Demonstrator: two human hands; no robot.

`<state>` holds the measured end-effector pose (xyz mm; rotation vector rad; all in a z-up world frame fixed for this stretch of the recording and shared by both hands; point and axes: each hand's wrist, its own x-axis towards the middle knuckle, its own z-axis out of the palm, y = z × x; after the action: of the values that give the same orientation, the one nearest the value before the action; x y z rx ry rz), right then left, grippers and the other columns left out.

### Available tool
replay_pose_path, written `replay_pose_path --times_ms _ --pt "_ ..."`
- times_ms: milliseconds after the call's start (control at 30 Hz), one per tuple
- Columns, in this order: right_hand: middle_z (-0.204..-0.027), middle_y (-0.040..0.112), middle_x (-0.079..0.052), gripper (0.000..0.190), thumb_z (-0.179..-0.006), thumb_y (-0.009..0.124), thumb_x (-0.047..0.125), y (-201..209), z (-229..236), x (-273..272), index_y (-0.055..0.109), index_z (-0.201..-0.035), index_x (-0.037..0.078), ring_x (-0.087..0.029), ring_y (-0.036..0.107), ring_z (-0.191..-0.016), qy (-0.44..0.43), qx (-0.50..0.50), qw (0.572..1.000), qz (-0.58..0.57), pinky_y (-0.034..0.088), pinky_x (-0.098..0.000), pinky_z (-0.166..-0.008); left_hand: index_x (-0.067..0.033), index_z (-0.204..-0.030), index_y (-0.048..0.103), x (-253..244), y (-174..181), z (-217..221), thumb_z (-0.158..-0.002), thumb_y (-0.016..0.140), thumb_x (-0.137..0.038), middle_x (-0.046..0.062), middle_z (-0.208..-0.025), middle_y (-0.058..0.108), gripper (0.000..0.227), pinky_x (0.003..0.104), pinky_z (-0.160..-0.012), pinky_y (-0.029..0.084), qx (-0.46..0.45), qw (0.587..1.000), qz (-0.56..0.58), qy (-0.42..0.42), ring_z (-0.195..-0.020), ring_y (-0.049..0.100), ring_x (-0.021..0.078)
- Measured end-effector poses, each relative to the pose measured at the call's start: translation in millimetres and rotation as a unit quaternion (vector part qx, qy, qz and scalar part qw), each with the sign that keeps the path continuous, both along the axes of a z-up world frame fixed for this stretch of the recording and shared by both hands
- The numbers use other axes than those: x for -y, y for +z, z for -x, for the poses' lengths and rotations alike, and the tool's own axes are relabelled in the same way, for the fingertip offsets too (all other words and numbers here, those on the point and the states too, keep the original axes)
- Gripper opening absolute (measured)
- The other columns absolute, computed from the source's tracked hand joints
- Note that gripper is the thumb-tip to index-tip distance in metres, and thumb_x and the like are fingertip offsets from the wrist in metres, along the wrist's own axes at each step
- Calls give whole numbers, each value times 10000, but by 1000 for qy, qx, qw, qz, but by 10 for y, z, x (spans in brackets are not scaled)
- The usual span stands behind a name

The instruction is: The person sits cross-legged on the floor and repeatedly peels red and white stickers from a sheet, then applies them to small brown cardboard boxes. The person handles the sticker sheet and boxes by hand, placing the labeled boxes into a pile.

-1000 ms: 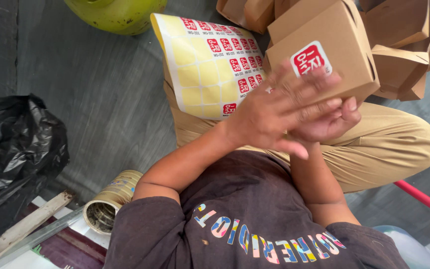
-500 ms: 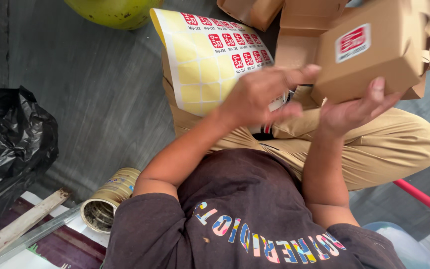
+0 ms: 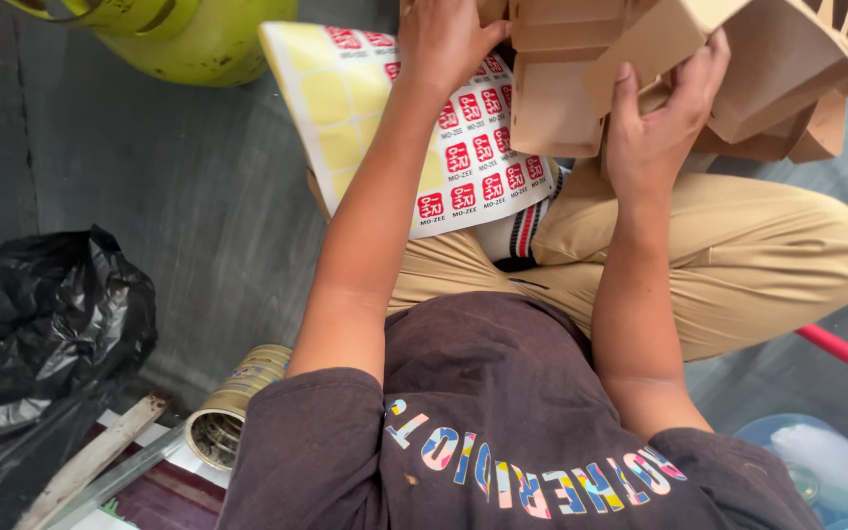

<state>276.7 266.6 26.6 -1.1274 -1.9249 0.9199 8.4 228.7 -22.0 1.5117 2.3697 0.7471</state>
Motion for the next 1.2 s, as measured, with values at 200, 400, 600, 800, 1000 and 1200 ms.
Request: replay_pose_path --times_ms 200,400,600,800,1000,1200 --pt "-1595 265 -165 747 -1076 836 109 199 50 -8 261 -1532 -29 -325 347 -1495 -99 10 987 -125 371 -463 -1234 -29 -1060 636 129 88 -133 -894 775 -236 116 -931 734 300 453 -805 541 158 986 -4 -48 -880 712 325" --pt "-1190 480 -104 269 -959 761 27 433 180 302 552 -1124 60 -260 526 -1198 -107 4 966 -234 497 -429 -982 -86 -1167 610 416 293 -586 -863 629 1 92 -986 626 317 470 -991 462 -40 982 -69 -174 -999 643 305" --pt "-1082 582 -179 478 -707 814 163 244 331 572 622 -1107 -15 -357 593 -1014 118 234 960 -102 485 -444 -823 -122 -1138 619 502 288 -635 -892 575 -45 67 -967 609 262 533 -1071 409 -83 982 -96 -137 -984 626 263" --pt "-1127 690 -155 375 -823 811 153 257 233 375 687 -1159 42 -342 685 -1070 103 273 956 45 535 -451 -881 -78 -1155 571 483 333 -507 -1075 544 -200 96 -1064 657 148 494 -1039 456 195 976 -92 -30 -1035 639 303" --pt "-1231 690 -74 527 -833 705 226 424 -602 -68 618 -1304 8 -195 670 -1153 146 -391 845 334 551 -330 -1062 -57 -1316 539 615 435 -458 -1072 551 -381 124 -1290 657 406 388 -1023 532 291 954 -74 -18 -1219 661 295" --pt "-941 763 -59 578 -860 518 351 -127 -816 -142 634 -1266 -45 -164 748 -905 289 -668 529 437 582 -307 -887 -78 -1577 402 682 582 -716 -1150 443 -458 122 -1572 445 572 374 -1240 370 210 952 -221 15 -1467 448 289"
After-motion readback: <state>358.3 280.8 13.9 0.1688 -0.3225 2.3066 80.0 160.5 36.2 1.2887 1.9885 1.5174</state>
